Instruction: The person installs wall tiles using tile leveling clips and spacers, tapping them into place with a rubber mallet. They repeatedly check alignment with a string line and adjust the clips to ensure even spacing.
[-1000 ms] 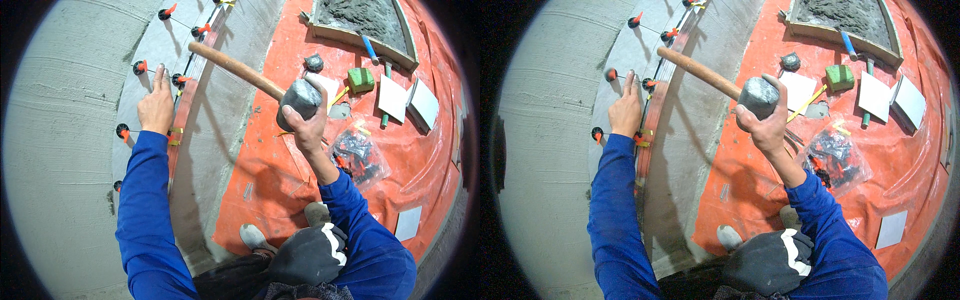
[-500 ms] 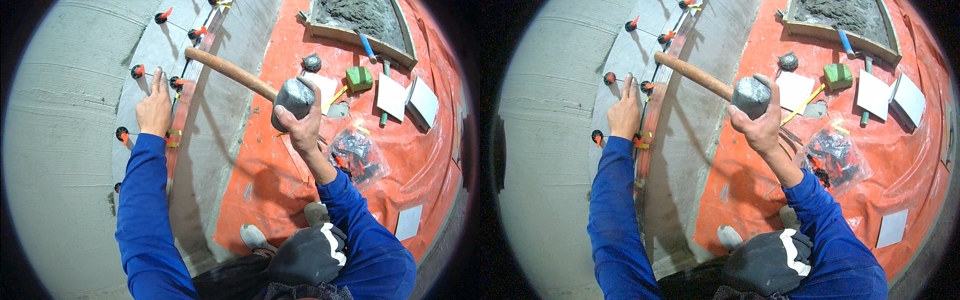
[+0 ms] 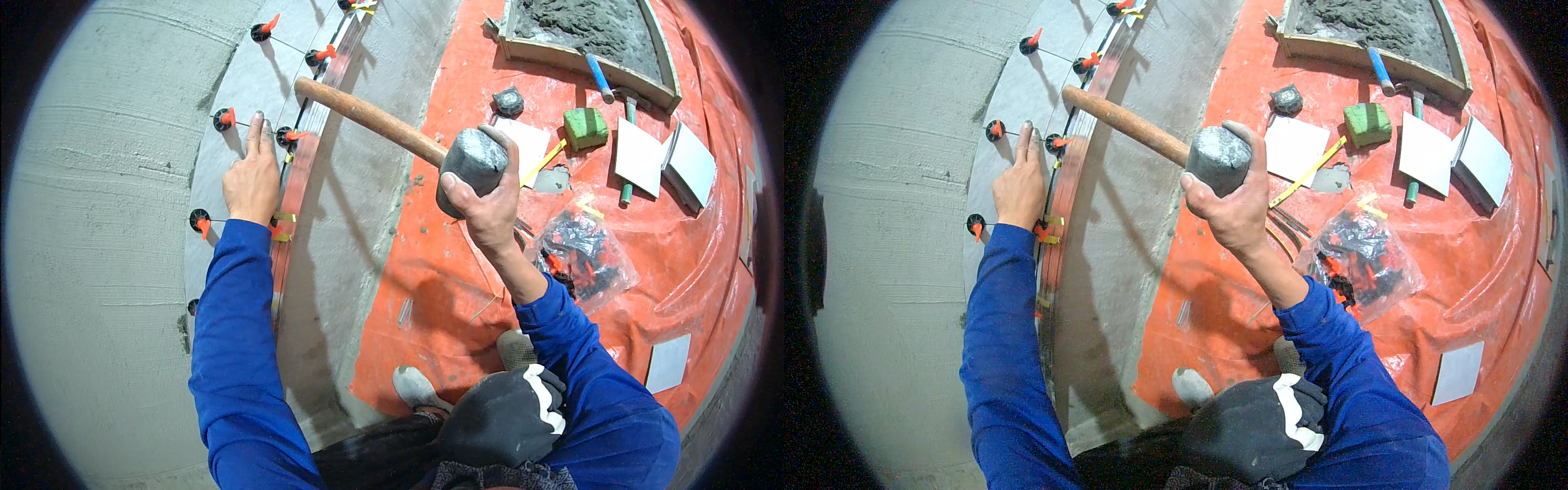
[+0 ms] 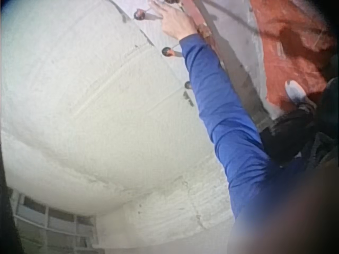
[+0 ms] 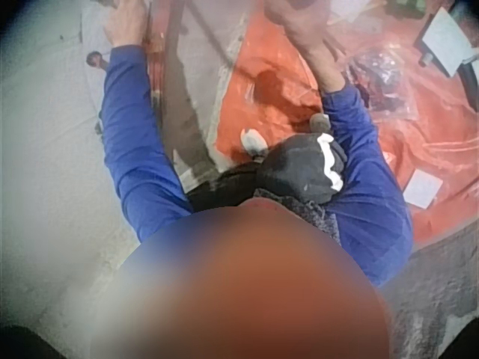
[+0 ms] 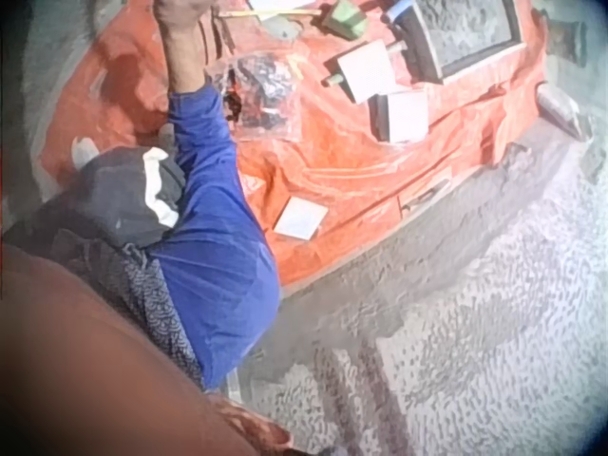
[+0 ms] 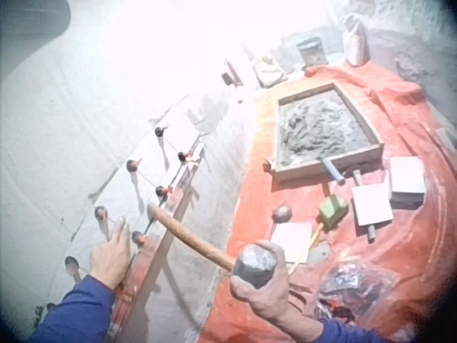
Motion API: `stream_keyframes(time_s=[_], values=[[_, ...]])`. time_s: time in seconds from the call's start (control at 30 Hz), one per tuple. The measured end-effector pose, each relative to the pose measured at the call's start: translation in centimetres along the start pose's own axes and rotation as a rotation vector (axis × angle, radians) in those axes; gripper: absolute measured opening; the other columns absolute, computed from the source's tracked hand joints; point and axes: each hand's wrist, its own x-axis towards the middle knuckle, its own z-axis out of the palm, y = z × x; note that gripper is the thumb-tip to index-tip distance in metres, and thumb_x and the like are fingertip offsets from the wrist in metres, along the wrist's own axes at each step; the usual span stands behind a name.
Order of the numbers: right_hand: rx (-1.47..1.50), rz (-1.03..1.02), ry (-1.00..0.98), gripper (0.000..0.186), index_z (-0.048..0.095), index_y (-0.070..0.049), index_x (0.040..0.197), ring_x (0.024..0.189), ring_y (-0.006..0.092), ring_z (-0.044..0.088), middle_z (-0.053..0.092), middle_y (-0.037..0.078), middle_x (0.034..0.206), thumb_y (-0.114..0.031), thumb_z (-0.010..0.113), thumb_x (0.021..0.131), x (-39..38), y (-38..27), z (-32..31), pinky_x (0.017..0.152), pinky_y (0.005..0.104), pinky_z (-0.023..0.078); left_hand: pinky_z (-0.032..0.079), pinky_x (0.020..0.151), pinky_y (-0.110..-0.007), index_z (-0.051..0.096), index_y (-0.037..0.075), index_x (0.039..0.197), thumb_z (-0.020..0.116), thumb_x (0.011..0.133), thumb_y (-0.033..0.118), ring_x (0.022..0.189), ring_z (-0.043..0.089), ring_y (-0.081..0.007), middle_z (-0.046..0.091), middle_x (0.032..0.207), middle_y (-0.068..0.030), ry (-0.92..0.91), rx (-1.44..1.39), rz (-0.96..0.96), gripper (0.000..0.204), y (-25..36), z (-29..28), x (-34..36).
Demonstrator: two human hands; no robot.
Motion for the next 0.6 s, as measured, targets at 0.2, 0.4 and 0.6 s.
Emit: stream_keyframes(time_s=[0.2, 0.4, 0.6], values=[[0.079, -0.016, 0.053, 0.069, 0.037, -0.005, 0.130, 0.090, 0.0155, 0.060, 0.057, 0.007, 0.102, -0.009, 0.075, 0.073, -0.8, -0.6, -0.2, 0.079, 0.0300, 0.051, 0.056, 0.059, -0.033, 0.037, 0.011, 0.146, 0.047, 0.088, 0.009, 0.070, 0.070, -0.0228, 0.025, 0.158, 0.0045, -0.011, 0.019, -0.009, 0.059, -0.1, 0.1, -0.1], [0.012, 0.039, 0.020, 0.068, 0.039, -0.006, 0.128, 0.088, 0.0139, 0.059, 0.057, 0.006, 0.101, -0.013, 0.077, 0.072, -0.4, 0.4, 0.2, 0.076, 0.0291, 0.051, 0.056, 0.058, -0.032, 0.039, 0.011, 0.145, 0.047, 0.088, 0.010, 0.069, 0.070, -0.0224, 0.026, 0.158, 0.0047, 0.019, 0.023, -0.013, 0.058, 0.1, 0.4, 0.1], [0.000, 0.019, 0.002, 0.068, 0.038, -0.005, 0.129, 0.089, 0.0141, 0.058, 0.057, 0.007, 0.102, -0.013, 0.076, 0.072, -0.3, 0.0, -0.2, 0.078, 0.0297, 0.050, 0.055, 0.058, -0.033, 0.040, 0.011, 0.145, 0.047, 0.088, 0.012, 0.067, 0.070, -0.0227, 0.027, 0.157, 0.0038, 0.015, 0.019, 0.004, 0.057, -0.1, 0.4, 0.1]])
